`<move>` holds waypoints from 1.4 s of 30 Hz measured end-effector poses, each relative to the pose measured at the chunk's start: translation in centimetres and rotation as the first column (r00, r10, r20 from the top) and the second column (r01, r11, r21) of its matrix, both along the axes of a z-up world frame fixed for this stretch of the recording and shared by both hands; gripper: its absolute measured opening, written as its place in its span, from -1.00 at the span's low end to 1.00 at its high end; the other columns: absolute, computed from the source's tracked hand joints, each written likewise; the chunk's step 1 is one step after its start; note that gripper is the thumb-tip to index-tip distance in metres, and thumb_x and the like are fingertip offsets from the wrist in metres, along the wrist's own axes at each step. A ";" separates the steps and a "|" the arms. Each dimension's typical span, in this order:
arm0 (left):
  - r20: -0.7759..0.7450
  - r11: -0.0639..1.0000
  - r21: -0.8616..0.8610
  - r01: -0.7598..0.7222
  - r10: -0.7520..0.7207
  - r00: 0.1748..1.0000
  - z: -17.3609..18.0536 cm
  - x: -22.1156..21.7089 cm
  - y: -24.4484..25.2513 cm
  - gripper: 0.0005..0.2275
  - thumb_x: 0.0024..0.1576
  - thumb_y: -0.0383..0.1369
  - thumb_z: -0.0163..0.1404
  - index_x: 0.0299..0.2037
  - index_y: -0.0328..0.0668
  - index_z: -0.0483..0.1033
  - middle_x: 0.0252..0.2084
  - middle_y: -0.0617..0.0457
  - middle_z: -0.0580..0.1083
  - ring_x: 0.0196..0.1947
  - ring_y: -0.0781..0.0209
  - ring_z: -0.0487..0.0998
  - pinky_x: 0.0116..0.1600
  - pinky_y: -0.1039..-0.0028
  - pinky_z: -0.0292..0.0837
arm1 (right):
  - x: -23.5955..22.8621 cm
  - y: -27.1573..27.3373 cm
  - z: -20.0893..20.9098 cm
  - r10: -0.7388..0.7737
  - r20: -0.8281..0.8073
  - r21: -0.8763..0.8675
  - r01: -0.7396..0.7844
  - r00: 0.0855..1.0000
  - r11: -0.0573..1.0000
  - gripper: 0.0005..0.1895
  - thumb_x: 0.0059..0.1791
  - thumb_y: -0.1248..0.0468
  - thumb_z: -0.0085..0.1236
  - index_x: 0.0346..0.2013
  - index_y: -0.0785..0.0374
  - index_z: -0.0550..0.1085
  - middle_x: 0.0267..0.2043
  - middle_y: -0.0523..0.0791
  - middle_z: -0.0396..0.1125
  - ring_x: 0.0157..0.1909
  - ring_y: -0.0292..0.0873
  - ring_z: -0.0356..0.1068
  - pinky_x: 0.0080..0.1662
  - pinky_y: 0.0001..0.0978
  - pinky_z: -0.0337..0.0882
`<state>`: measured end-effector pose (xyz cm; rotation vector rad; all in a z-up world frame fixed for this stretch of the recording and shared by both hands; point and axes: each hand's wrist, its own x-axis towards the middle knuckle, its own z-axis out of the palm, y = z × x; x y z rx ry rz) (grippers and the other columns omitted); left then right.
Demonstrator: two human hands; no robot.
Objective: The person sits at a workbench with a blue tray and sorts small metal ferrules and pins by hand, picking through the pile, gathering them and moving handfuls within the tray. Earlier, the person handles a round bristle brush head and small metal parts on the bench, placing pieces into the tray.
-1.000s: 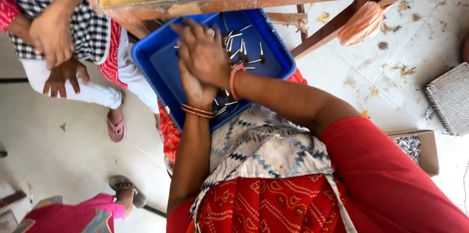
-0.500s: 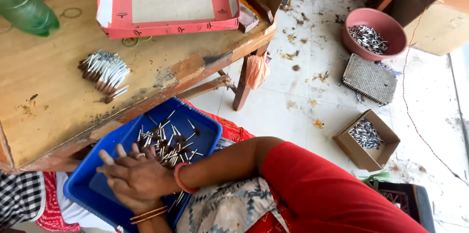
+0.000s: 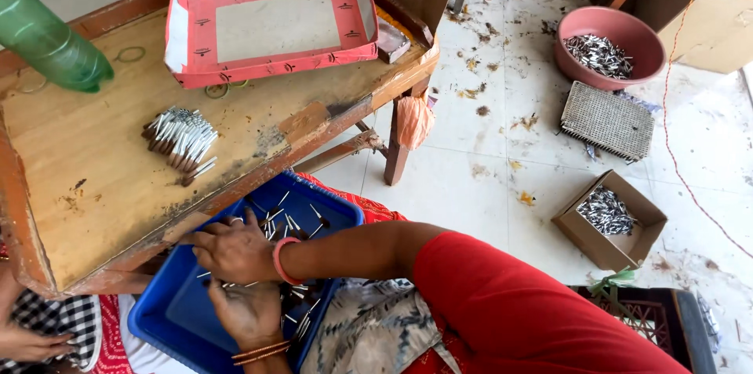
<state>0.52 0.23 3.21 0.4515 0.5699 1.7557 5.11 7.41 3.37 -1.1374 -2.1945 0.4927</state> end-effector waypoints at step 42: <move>0.813 0.987 0.160 0.026 -0.146 0.564 -2.9 -0.3 -1.2 -0.45 0.59 -0.02 -0.49 0.71 -0.03 -0.22 0.65 -0.15 -0.04 0.55 -0.24 0.05 0.53 -0.15 0.08 | -0.1 0.0 1.4 0.096 0.095 -0.119 -0.085 0.991 0.989 -0.55 0.24 -0.04 -0.30 0.43 -0.19 0.26 0.41 -0.12 0.29 0.44 0.11 0.29 0.43 0.22 0.20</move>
